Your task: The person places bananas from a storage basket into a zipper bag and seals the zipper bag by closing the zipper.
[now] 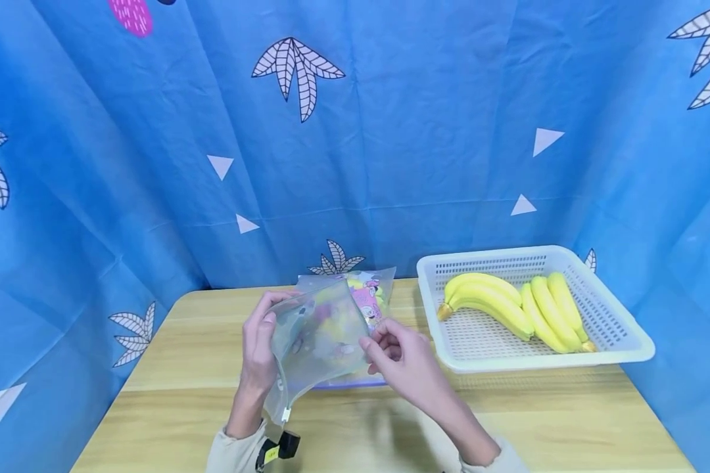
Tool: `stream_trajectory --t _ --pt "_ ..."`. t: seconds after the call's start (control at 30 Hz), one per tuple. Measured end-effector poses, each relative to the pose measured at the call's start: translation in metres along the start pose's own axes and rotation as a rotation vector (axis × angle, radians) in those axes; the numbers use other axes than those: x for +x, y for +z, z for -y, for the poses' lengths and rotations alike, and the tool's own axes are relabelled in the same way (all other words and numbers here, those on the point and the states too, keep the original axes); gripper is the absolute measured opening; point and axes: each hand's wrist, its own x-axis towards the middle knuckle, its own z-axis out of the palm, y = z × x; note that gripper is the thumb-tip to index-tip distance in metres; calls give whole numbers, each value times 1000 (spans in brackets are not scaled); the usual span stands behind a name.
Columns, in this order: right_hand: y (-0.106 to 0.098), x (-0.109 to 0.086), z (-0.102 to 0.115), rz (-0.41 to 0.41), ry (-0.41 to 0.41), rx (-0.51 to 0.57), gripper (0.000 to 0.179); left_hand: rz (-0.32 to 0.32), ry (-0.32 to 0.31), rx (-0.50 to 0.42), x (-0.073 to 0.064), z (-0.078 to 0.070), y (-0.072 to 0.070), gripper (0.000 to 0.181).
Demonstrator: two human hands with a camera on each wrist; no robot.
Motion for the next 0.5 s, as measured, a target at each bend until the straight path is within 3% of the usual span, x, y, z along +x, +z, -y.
stream_trajectory --t 0.17,0.33,0.5 --pt "-26 0 -14 -45 -25 -106 8 4 -11 11 -2 2 5 39" --pt "-70 10 -32 -131 -98 -363 9 -2 -24 23 -3 3 8 38" --pt "-111 26 -44 -176 -124 -545 11 -5 -18 27 -3 3 9 37"
